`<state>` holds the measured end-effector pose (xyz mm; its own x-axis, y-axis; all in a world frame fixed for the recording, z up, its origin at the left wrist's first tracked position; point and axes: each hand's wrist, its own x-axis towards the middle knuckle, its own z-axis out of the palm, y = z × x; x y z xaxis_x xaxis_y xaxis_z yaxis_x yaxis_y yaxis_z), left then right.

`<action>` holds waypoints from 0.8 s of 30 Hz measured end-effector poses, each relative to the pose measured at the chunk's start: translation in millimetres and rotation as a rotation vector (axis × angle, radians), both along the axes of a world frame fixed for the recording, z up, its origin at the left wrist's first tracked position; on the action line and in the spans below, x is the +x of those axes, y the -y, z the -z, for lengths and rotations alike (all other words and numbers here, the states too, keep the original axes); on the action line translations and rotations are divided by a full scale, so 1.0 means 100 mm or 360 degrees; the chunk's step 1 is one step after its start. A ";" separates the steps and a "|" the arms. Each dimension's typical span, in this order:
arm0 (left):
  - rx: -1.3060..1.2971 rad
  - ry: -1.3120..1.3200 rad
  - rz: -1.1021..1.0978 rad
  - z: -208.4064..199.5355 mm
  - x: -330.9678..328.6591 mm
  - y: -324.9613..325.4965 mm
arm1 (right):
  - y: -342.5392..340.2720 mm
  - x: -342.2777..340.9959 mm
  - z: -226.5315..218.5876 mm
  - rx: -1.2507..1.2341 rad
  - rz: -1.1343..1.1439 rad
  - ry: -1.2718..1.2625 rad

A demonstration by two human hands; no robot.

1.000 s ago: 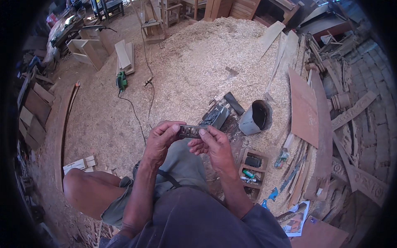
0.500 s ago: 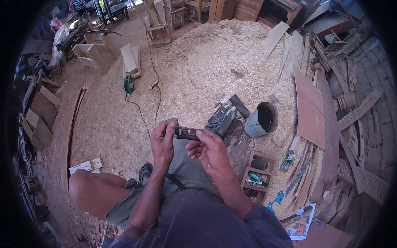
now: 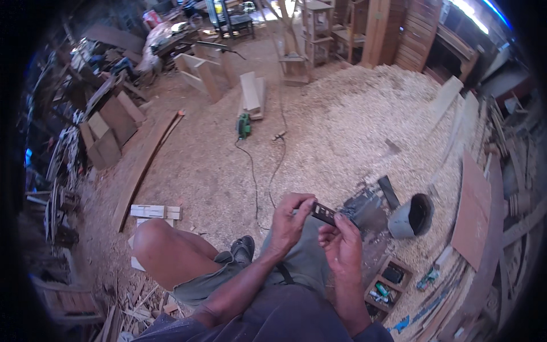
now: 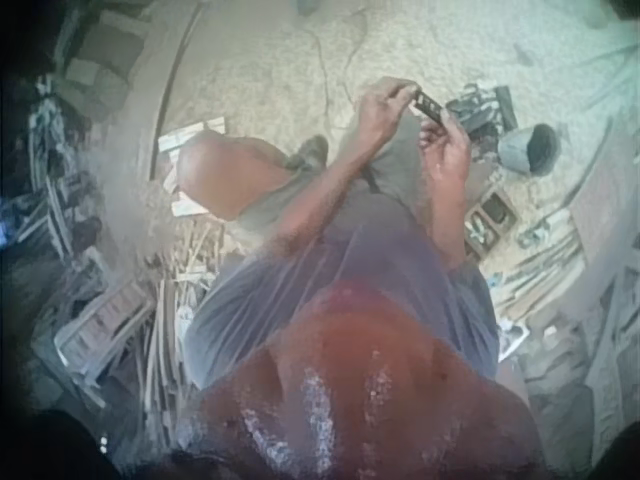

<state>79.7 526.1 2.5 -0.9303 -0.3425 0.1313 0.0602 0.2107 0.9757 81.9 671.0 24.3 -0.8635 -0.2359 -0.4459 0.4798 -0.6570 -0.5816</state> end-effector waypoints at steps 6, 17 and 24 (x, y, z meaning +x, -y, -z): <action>-0.0165 -0.0047 -0.0021 -0.01 0.00 -0.01 | 0.01 -0.01 0.07 -0.0022 -0.0078 -0.0052; -0.0372 -0.0067 0.0053 0.15 0.02 0.00 | 0.00 0.01 0.19 -0.0141 -0.0123 0.0030; -0.0520 -0.0128 0.0066 0.15 0.02 0.02 | 0.03 0.02 0.27 -0.0141 -0.0143 0.0080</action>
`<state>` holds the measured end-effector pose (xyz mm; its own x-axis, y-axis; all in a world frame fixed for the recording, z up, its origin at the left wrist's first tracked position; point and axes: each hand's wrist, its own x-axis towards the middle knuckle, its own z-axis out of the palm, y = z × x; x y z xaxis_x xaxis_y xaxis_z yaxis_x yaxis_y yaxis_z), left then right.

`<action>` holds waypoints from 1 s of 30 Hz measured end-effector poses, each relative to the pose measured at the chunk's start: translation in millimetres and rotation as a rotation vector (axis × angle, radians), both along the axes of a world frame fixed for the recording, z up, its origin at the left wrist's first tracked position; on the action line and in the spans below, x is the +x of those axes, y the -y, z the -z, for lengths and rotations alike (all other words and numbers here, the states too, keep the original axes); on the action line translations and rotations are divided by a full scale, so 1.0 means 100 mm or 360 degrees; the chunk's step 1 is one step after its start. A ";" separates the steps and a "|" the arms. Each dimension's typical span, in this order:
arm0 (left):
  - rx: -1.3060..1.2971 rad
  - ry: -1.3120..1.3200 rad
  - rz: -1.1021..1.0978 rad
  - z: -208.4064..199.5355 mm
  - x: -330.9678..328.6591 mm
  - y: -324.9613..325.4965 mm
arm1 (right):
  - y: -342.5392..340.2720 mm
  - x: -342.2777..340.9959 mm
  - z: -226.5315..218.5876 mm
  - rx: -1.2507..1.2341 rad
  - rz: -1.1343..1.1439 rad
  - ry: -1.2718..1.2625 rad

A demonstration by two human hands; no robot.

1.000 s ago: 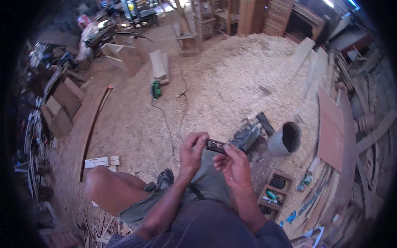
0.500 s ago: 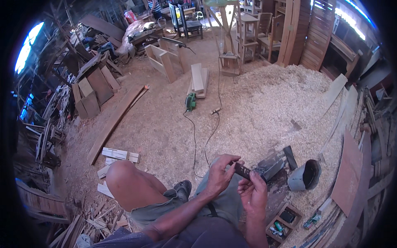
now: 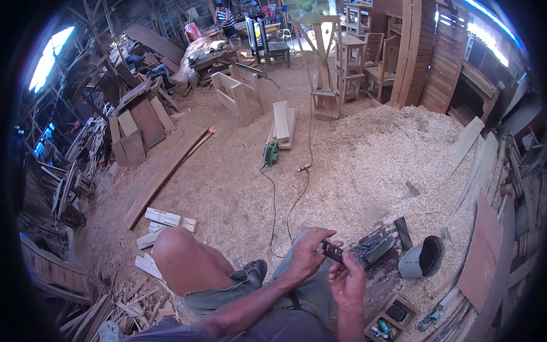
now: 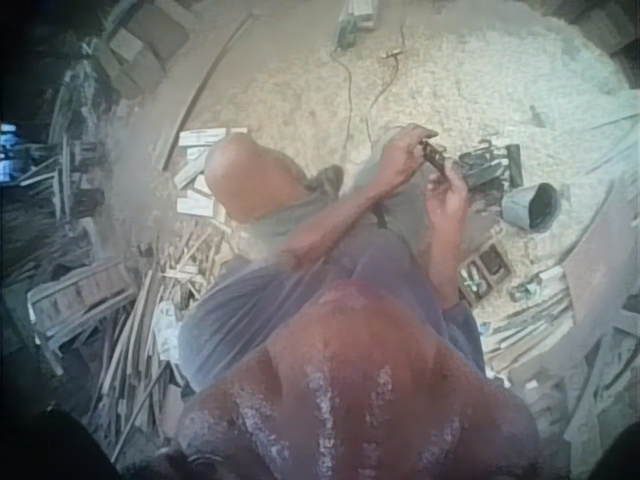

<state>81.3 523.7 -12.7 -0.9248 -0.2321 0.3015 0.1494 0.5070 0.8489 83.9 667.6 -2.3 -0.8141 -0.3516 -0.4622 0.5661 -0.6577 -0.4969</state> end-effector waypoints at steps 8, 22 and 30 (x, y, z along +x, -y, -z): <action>-0.0157 -0.0020 0.0020 0.01 -0.01 0.00 | 0.01 -0.01 -0.06 -0.0026 -0.0041 0.0050; -0.0268 -0.0153 0.0040 0.12 0.02 -0.08 | -0.09 0.03 -0.01 -0.0087 -0.0193 0.0053; -0.0319 -0.0148 -0.0007 0.13 0.02 -0.03 | -0.07 -0.01 0.02 -0.0134 -0.0242 0.0071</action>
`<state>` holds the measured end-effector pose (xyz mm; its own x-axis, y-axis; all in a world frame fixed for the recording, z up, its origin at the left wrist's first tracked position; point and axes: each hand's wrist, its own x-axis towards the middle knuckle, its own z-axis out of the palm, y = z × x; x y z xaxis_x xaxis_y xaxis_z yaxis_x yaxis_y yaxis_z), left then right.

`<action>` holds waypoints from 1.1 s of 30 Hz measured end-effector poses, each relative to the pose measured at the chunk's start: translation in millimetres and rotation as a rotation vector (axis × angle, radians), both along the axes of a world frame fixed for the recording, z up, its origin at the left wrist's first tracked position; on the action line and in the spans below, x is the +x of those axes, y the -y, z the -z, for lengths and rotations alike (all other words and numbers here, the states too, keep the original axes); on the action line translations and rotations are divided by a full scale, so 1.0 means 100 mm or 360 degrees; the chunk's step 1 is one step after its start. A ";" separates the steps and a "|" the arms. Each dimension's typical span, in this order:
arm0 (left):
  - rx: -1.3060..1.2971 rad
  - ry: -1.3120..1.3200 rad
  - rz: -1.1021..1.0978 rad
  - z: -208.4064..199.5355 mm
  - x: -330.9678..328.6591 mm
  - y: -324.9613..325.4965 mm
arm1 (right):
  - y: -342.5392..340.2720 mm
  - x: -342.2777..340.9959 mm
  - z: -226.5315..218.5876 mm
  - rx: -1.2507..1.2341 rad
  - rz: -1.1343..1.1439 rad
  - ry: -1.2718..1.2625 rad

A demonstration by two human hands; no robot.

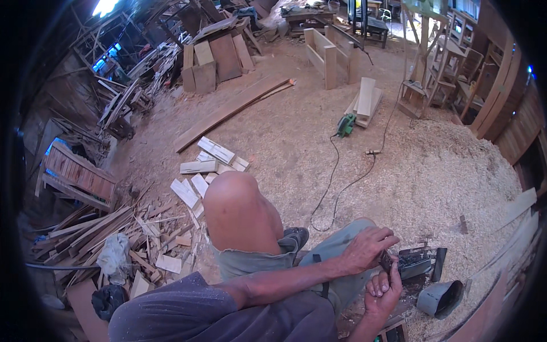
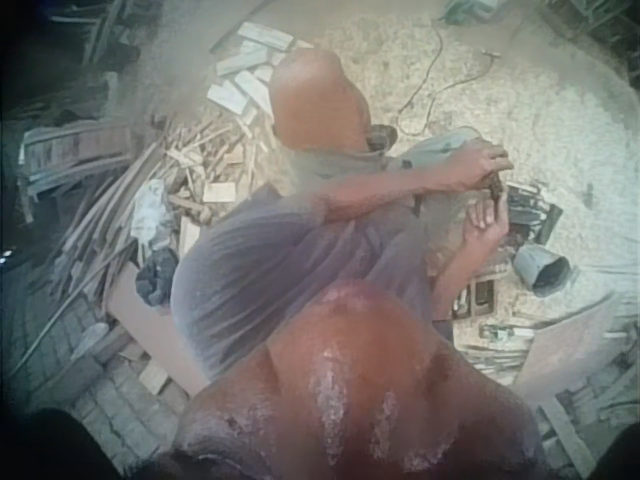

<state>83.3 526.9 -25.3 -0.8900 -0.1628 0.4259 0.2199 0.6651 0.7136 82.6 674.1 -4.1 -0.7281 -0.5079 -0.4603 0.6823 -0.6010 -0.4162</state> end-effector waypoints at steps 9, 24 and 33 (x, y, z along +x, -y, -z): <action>0.0016 0.0059 -0.0011 0.03 0.02 -0.02 | 0.01 -0.01 0.03 0.0083 0.0027 0.0001; 0.0036 0.0036 0.0002 0.03 0.03 -0.01 | -0.02 -0.03 0.08 0.0143 0.0006 -0.0011; 0.0075 0.0119 -0.0011 0.04 0.03 -0.01 | -0.04 -0.03 0.09 0.0137 0.0052 0.0035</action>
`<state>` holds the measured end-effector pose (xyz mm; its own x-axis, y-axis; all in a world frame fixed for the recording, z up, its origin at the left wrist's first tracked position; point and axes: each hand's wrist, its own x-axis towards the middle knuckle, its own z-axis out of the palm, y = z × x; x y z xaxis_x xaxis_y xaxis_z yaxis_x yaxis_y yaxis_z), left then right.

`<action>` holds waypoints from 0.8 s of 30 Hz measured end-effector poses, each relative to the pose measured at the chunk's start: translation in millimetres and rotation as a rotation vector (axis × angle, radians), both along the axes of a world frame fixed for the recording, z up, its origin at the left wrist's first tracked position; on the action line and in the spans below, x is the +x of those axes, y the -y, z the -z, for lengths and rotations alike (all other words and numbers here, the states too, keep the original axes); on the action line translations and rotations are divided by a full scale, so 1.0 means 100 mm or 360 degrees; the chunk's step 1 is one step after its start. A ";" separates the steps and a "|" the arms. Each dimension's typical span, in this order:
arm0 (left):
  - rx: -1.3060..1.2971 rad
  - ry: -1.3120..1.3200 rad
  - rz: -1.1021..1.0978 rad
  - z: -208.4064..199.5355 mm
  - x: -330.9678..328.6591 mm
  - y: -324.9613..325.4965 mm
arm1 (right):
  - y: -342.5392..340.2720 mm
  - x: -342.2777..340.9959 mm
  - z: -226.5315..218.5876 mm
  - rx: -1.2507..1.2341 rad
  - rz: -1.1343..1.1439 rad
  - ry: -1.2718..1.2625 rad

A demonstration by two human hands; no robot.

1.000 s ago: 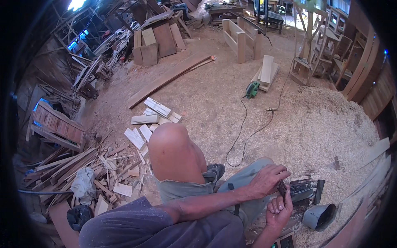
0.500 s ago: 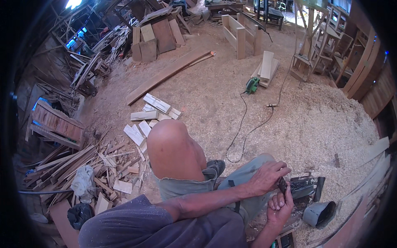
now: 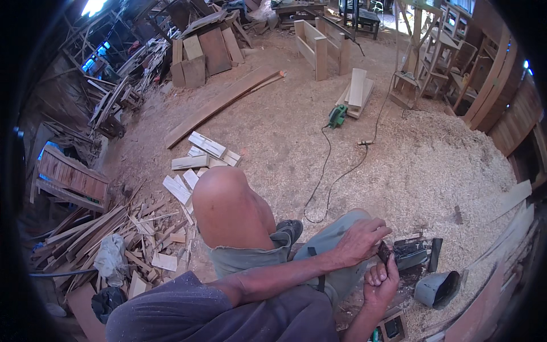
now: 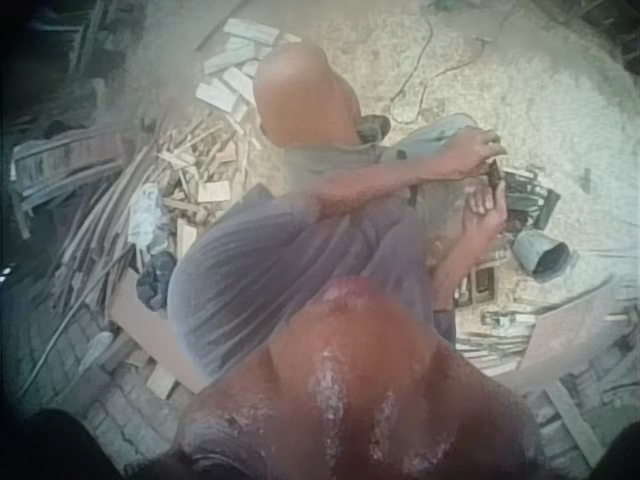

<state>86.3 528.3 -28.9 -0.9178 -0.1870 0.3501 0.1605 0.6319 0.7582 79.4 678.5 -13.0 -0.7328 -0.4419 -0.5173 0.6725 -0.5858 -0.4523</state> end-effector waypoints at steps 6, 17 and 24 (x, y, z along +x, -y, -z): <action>0.0062 0.0002 -0.0015 -0.01 0.01 0.00 | 0.00 0.00 0.00 0.0020 -0.0016 -0.0049; 0.0123 0.0137 -0.0001 -0.03 0.03 0.00 | -0.07 0.00 0.09 0.0049 0.0030 -0.0070; 0.0097 0.0082 -0.0060 0.06 0.02 0.01 | -0.04 0.05 0.07 0.0062 0.0044 -0.0093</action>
<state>88.4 527.5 -35.0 -0.9263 -0.2411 0.2896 0.0974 0.5892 0.8021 84.2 682.5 -20.2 -0.7738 -0.4017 -0.4897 0.6283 -0.5850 -0.5129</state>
